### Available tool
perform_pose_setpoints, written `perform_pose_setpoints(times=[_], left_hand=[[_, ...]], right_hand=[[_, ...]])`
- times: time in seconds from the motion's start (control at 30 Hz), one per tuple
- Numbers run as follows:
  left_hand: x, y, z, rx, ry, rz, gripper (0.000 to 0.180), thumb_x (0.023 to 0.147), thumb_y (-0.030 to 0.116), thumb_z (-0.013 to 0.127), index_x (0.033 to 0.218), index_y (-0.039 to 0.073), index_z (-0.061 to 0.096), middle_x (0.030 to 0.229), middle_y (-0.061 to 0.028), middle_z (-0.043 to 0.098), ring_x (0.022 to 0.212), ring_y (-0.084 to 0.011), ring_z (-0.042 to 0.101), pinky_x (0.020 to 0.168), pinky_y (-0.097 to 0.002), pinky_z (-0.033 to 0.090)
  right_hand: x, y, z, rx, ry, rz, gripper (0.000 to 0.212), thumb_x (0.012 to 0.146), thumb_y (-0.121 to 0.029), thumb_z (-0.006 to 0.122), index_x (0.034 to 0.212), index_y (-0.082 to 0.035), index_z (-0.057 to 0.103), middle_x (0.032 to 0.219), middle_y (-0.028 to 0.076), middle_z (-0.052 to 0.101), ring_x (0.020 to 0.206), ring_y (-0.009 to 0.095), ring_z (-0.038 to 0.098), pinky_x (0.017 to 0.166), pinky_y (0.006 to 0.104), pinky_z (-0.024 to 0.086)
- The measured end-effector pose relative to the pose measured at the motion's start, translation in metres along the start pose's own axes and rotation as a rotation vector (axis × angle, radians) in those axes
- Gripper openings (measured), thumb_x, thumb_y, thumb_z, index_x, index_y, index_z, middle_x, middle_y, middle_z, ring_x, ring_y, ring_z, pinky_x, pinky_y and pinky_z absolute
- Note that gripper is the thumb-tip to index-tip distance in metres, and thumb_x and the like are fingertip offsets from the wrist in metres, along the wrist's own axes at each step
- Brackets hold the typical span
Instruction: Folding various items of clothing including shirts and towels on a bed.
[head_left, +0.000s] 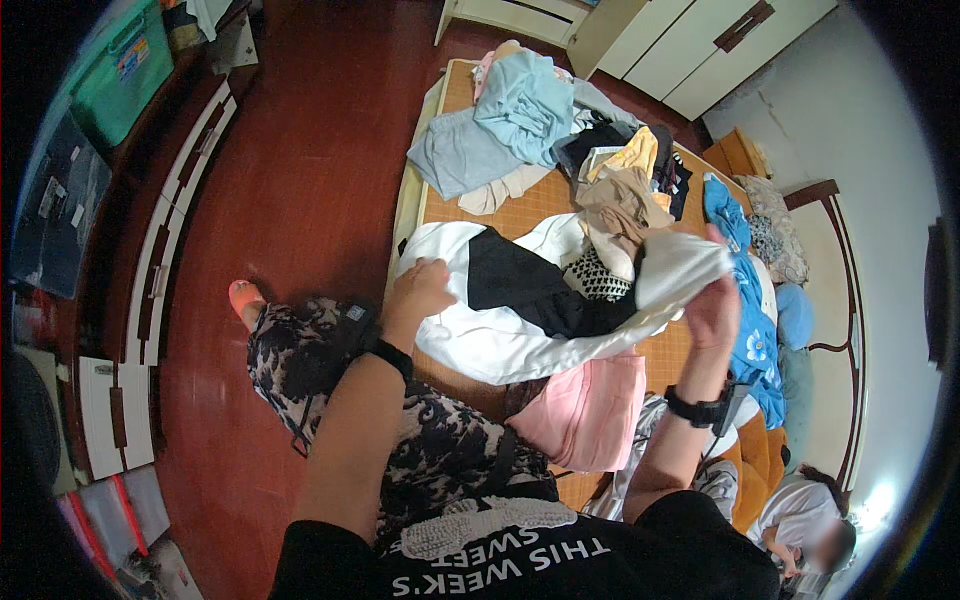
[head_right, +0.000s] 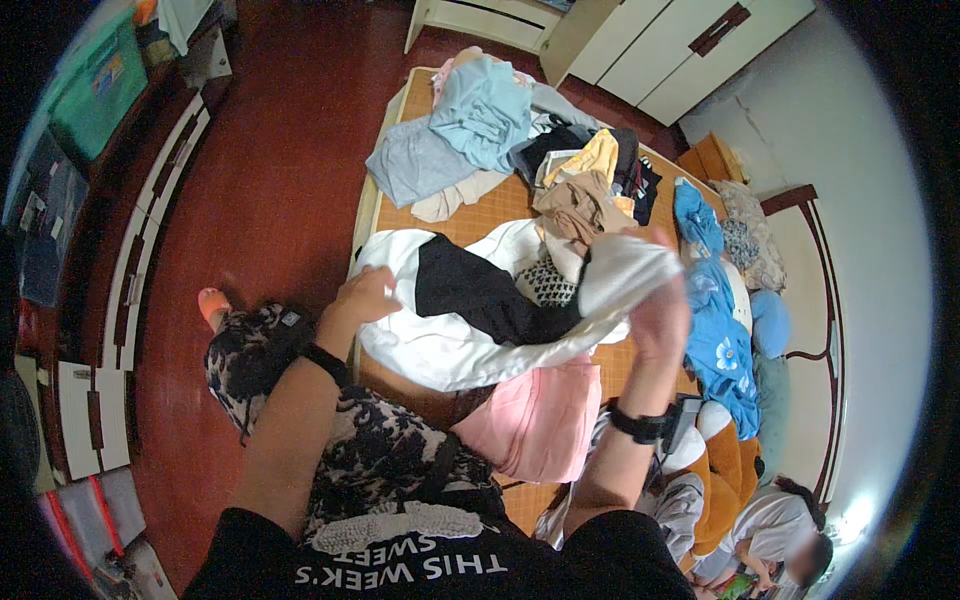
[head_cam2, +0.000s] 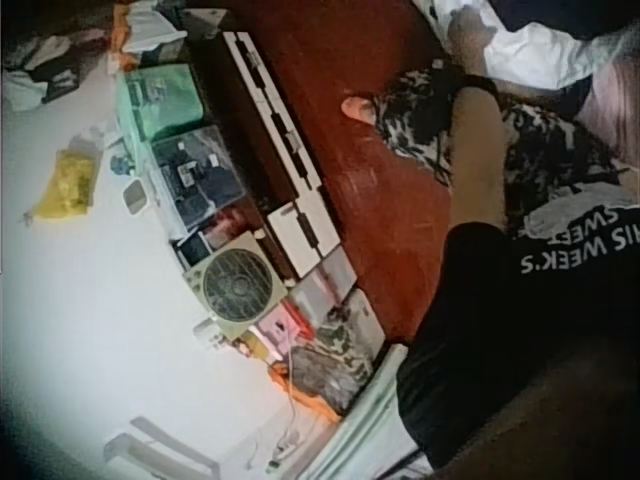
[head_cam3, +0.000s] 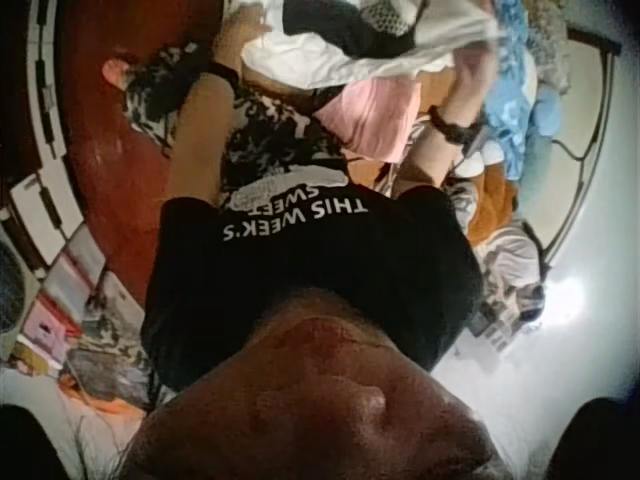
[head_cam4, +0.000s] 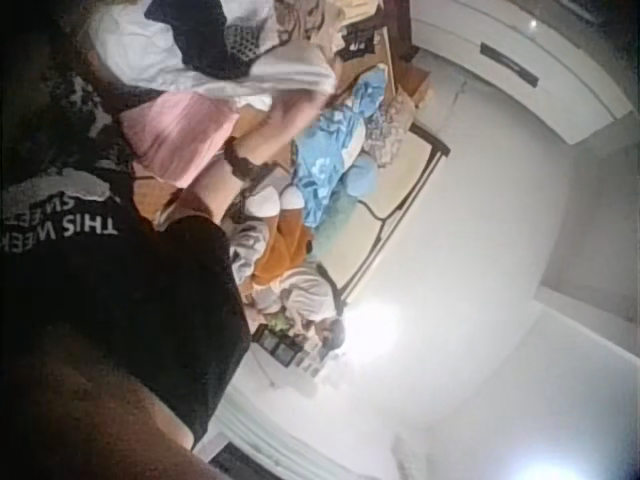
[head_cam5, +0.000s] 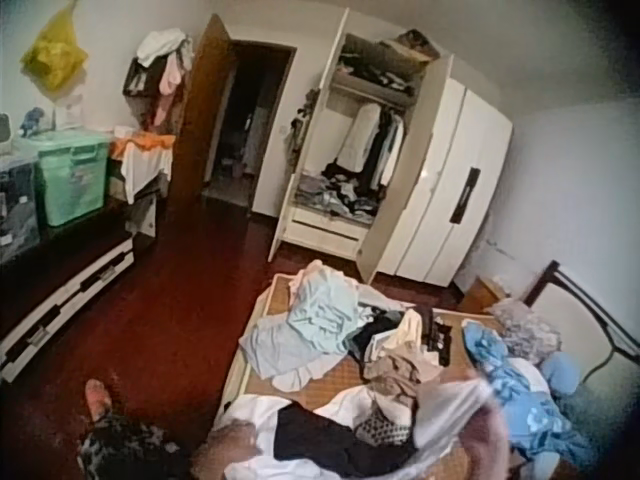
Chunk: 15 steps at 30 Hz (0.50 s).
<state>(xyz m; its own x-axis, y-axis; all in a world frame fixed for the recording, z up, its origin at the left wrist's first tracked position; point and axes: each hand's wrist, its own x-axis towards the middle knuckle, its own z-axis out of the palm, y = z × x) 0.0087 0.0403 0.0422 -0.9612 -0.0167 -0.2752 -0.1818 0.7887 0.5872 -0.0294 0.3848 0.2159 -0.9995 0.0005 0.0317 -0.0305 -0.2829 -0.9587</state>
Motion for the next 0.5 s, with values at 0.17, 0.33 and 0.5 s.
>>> perform_pose_setpoints(times=[0.17, 0.33, 0.5], left_hand=[[0.009, 0.022, -0.007, -0.977, -0.686, -0.117, 0.073, 0.085, 0.065, 0.038, 0.126, 0.005, 0.046, 0.116, -0.0207, 0.054, 0.106, -0.0319, 0.056, 0.084, -0.0429, 0.049], [0.0, 0.029, -0.013, -0.715, -0.566, 0.128, 0.064, 0.083, 0.04, 0.063, 0.126, -0.003, 0.045, 0.112, -0.0201, 0.058, 0.103, -0.025, 0.056, 0.087, -0.033, 0.045], [0.026, -0.02, 0.025, -0.688, -0.196, 0.047, 0.042, 0.078, 0.014, 0.063, 0.118, 0.001, 0.056, 0.104, -0.0123, 0.062, 0.094, -0.0199, 0.058, 0.082, -0.0297, 0.045]], right_hand=[[-0.037, 0.105, 0.08, 0.069, -0.289, 0.195, 0.045, 0.092, -0.034, 0.046, 0.125, -0.004, 0.049, 0.114, 0.007, 0.057, 0.099, 0.017, 0.056, 0.086, 0.0311, 0.045], [-0.079, 0.148, 0.131, -0.515, -0.707, 0.265, 0.045, 0.087, -0.009, 0.057, 0.13, -0.006, 0.046, 0.115, 0.003, 0.058, 0.101, 0.011, 0.053, 0.088, 0.0282, 0.043], [-0.062, 0.136, 0.107, -0.721, -0.599, -0.009, 0.025, 0.08, -0.01, 0.066, 0.103, -0.001, 0.064, 0.101, 0.01, 0.065, 0.096, 0.019, 0.06, 0.087, 0.0295, 0.044]])
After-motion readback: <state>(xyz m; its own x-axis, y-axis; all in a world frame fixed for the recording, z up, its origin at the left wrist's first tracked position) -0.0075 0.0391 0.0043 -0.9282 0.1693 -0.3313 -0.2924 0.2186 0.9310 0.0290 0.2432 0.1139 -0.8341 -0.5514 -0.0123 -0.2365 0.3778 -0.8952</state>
